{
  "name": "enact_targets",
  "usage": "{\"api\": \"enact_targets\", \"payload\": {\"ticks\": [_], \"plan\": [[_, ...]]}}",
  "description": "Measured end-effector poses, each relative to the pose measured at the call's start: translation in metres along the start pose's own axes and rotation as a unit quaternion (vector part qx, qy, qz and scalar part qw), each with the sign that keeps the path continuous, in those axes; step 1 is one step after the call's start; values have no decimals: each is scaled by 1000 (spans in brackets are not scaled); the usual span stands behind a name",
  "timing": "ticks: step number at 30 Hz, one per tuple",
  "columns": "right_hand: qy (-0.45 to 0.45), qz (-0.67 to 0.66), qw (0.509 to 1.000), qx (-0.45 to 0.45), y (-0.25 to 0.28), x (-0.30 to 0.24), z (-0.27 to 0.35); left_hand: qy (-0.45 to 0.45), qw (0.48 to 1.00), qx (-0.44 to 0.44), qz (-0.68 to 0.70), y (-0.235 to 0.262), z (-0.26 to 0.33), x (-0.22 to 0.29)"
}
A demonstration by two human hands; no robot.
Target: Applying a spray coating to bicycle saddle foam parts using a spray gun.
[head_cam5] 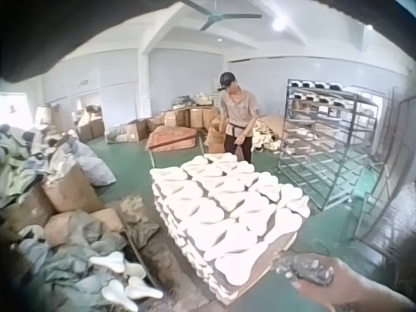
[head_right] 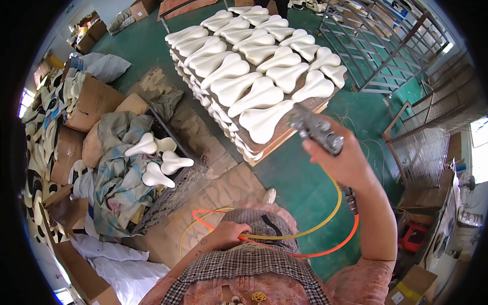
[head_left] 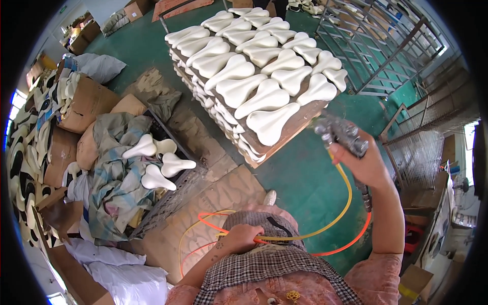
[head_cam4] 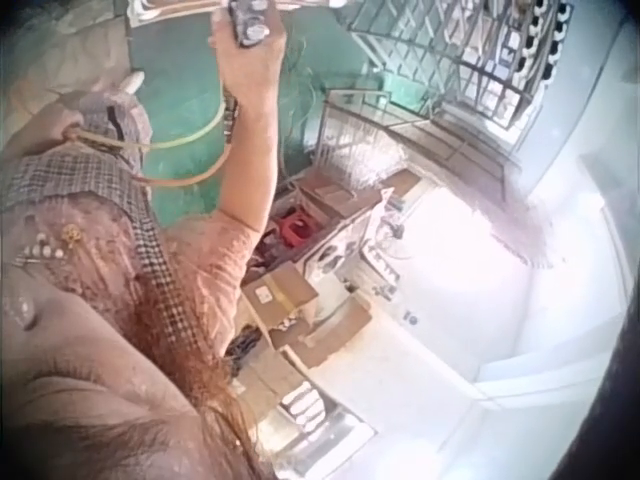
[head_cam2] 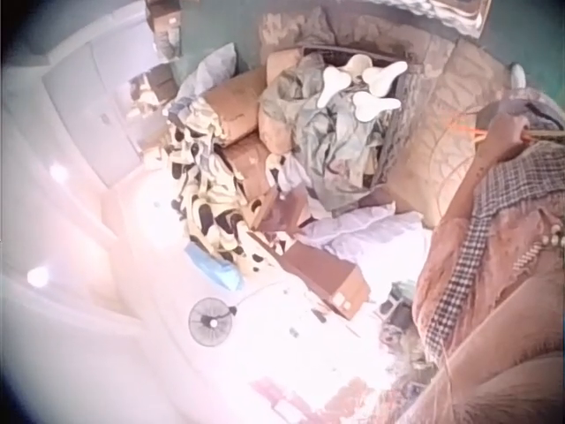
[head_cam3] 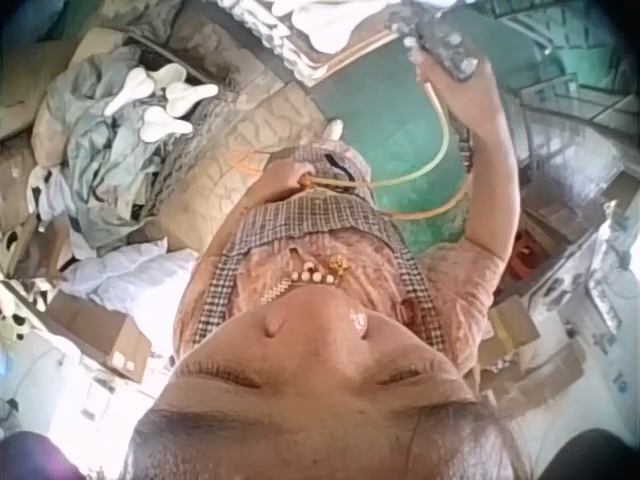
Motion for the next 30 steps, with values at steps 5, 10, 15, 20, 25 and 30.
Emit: {"api": "enact_targets", "payload": {"ticks": [5, 10, 15, 20, 25, 30], "plan": [[3, 21, 1000, -24, -21, -10, 4, -16, 1000, -5, 9, -10, 20, -8], [-34, 76, 994, 66, -3, -11, 19, -18, 1000, -6, -10, -13, 33, -11], [-44, 87, 992, 85, 6, -3, 35, -20, 999, -28, -22, -16, 32, -9], [-120, 68, 984, 111, 23, 20, 64, -42, 998, -32, -26, -18, 29, -6], [-50, 38, 998, -6, -17, -6, 75, -49, 997, -41, -40, -20, 18, 0], [-75, 59, 994, 56, 25, 10, 70, -56, 997, -37, -47, -20, 7, 11]]}}
Point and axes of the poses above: each hand's wrist, its own z-axis away from the middle knuckle, its own y-axis out of the back of the hand, x = y × z, the point moved 9 cm from there along -z, towards the middle knuckle, and after that the axes turned 10 degrees about z, right-handed, at the moved point
